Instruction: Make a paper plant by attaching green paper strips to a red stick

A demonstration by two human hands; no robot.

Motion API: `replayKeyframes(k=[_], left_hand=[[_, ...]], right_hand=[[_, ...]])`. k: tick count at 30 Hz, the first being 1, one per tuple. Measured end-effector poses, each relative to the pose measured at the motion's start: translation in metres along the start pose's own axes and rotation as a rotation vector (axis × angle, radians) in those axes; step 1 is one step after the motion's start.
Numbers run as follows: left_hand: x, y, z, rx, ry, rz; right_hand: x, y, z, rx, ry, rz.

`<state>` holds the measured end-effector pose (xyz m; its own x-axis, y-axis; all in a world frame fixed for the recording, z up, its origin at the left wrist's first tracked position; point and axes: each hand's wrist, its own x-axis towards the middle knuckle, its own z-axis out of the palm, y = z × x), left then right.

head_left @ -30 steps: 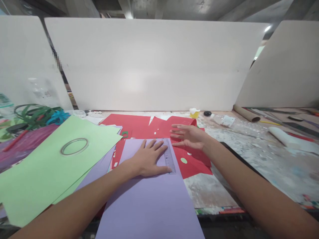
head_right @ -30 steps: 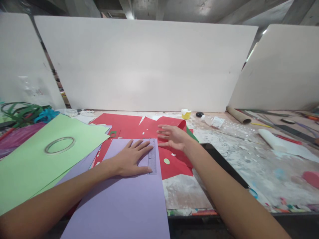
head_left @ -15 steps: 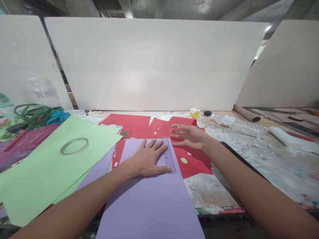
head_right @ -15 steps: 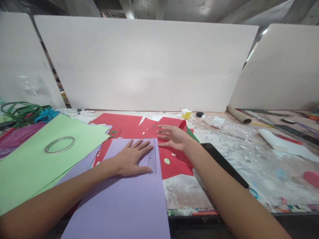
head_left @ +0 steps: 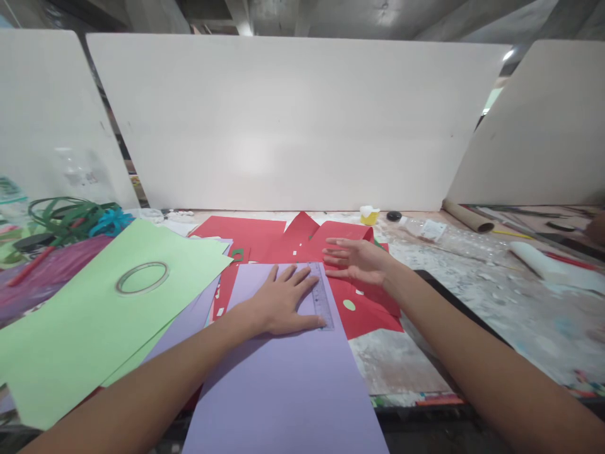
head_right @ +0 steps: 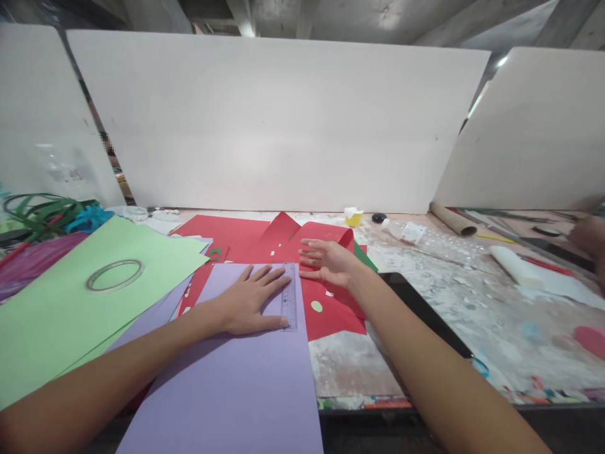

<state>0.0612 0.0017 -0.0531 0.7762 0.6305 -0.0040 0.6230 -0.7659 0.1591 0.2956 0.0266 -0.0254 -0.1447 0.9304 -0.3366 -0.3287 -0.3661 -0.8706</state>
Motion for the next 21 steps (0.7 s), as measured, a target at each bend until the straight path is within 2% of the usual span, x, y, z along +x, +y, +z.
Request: replayKeyframes(k=[21], left_hand=[[0.0002,-0.0003,0.0014,-0.007,0.003,0.005]], right_hand=[[0.0000,-0.0020,-0.0019,-0.009,-0.026,0.007]])
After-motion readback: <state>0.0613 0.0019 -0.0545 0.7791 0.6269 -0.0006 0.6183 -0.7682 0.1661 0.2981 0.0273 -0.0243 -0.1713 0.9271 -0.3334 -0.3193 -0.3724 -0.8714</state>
